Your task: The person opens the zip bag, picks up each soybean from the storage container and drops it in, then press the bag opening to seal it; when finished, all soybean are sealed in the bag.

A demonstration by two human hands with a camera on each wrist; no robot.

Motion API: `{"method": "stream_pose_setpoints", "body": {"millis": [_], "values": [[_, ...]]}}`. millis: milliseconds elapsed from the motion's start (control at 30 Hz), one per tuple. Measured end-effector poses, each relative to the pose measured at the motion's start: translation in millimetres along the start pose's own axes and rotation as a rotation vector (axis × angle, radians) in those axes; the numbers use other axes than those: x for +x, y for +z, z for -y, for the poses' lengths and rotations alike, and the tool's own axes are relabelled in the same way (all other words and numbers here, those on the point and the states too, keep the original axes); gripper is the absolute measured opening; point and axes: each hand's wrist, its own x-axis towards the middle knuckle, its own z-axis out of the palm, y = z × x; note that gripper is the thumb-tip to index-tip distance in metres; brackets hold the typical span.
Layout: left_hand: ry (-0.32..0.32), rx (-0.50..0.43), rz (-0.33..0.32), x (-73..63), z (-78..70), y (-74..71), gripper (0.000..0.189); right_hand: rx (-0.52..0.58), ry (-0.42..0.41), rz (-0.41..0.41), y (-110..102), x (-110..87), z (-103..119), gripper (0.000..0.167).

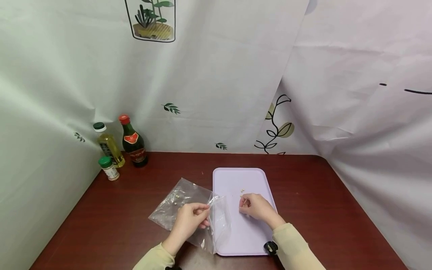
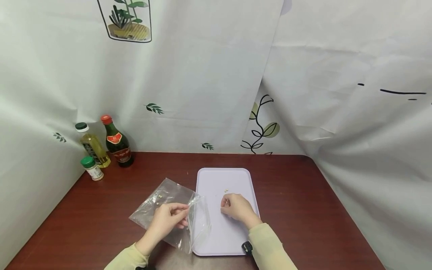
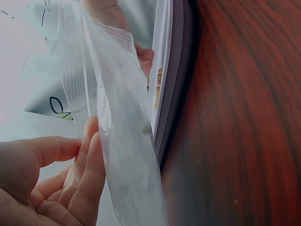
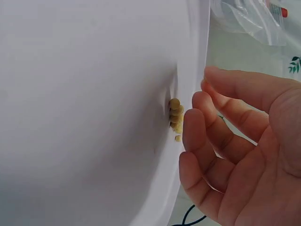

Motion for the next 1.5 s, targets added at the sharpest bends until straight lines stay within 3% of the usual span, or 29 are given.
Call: {"method": "stream_pose_setpoints", "body": {"millis": [767, 1200, 1500], "values": [[-0.004, 0.014, 0.01, 0.8, -1.2, 0.9, 0.019, 0.025, -0.055, -0.066, 4, -15.3, 21, 0.011], [0.017, 0.023, 0.008, 0.5, -3.7, 2.5, 0.02, 0.106, -0.136, -0.037, 9, -20.4, 33, 0.012], [-0.001, 0.034, 0.007, -0.6, -3.7, 1.5, 0.02, 0.095, -0.176, -0.027, 14, -20.2, 44, 0.013]]}}
